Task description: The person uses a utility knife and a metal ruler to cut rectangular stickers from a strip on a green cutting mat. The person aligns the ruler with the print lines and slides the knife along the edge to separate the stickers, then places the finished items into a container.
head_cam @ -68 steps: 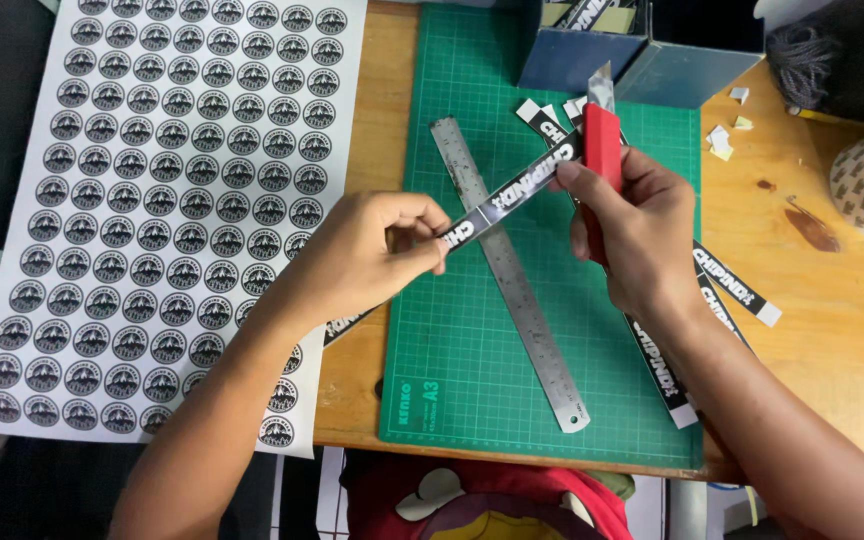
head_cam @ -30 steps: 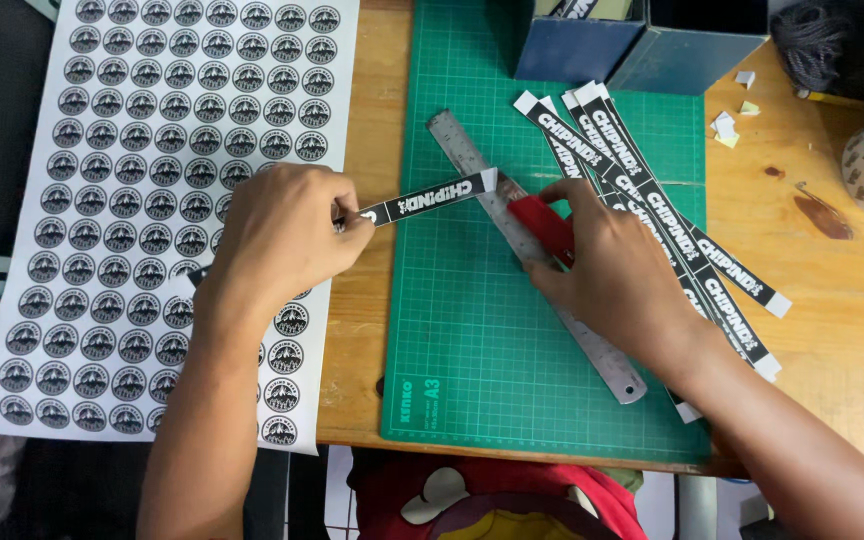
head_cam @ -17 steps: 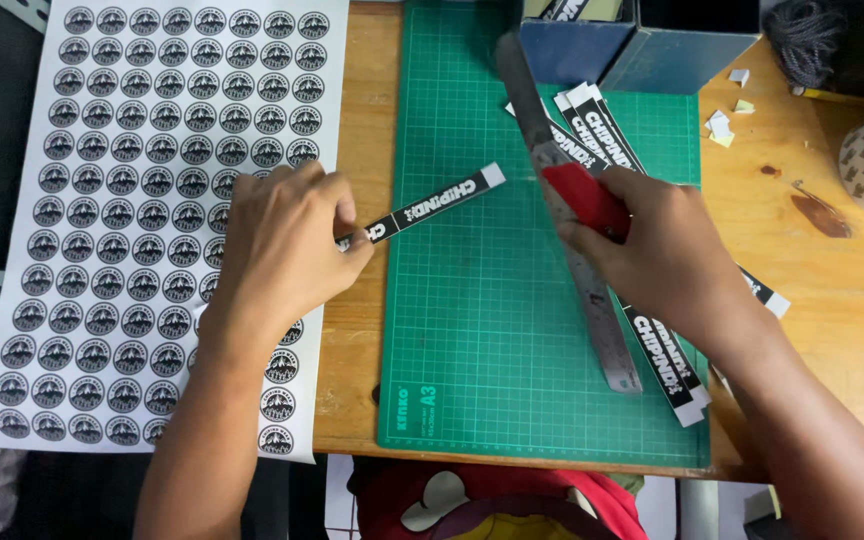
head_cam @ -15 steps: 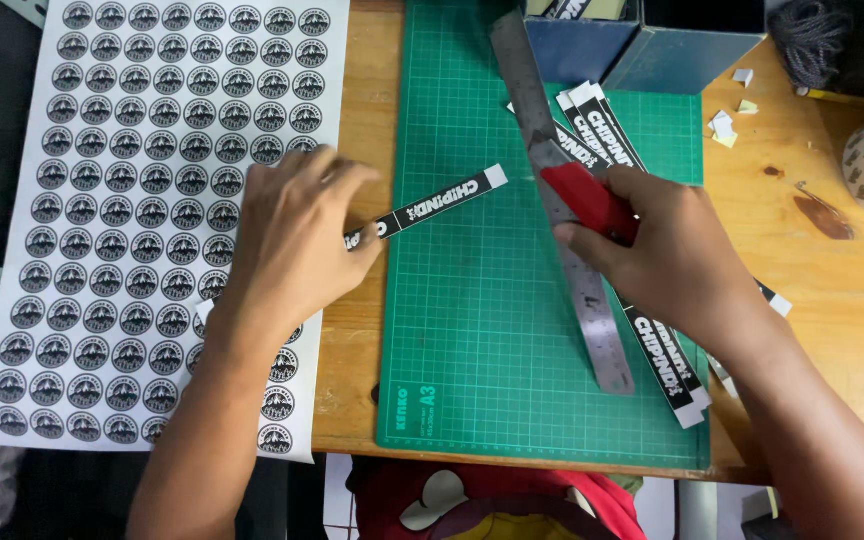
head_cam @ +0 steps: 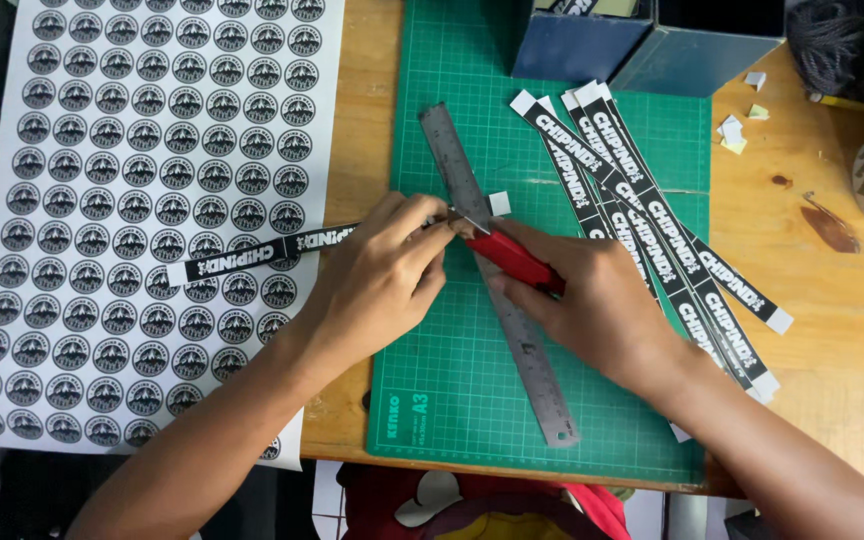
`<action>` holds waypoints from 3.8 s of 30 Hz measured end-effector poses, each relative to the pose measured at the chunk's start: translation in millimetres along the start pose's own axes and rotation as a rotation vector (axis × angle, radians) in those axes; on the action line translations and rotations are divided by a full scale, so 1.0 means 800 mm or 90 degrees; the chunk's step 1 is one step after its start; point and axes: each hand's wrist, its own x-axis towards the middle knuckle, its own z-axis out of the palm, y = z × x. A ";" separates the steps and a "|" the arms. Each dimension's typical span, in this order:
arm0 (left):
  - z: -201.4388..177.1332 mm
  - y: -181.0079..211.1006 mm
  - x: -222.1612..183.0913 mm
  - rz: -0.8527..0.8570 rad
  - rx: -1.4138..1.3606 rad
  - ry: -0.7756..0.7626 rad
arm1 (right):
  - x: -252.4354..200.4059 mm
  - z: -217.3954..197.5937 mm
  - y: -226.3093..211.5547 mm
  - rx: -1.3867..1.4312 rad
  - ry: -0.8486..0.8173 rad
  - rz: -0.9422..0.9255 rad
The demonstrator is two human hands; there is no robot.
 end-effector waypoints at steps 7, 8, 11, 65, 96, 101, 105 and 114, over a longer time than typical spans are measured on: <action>0.017 -0.016 0.000 -0.078 -0.115 0.046 | -0.009 -0.003 0.010 -0.063 -0.062 0.022; 0.016 -0.016 0.002 -0.054 -0.113 0.049 | -0.010 -0.005 0.016 -0.103 -0.086 -0.035; 0.023 -0.017 0.003 -0.020 -0.065 0.034 | -0.007 -0.016 0.019 -0.146 -0.144 -0.101; 0.034 -0.014 0.009 -0.086 -0.019 0.080 | 0.006 -0.032 0.021 -0.145 -0.237 -0.075; 0.032 -0.011 0.010 -0.096 -0.018 0.058 | 0.008 -0.038 0.024 -0.066 -0.252 -0.052; 0.030 -0.011 0.010 -0.097 -0.015 0.050 | 0.006 -0.036 0.028 -0.097 -0.251 -0.065; 0.029 -0.010 0.011 -0.092 -0.020 0.053 | 0.006 -0.035 0.028 -0.082 -0.247 -0.071; 0.030 -0.009 0.011 -0.096 -0.014 0.052 | 0.006 -0.034 0.025 -0.115 -0.250 -0.050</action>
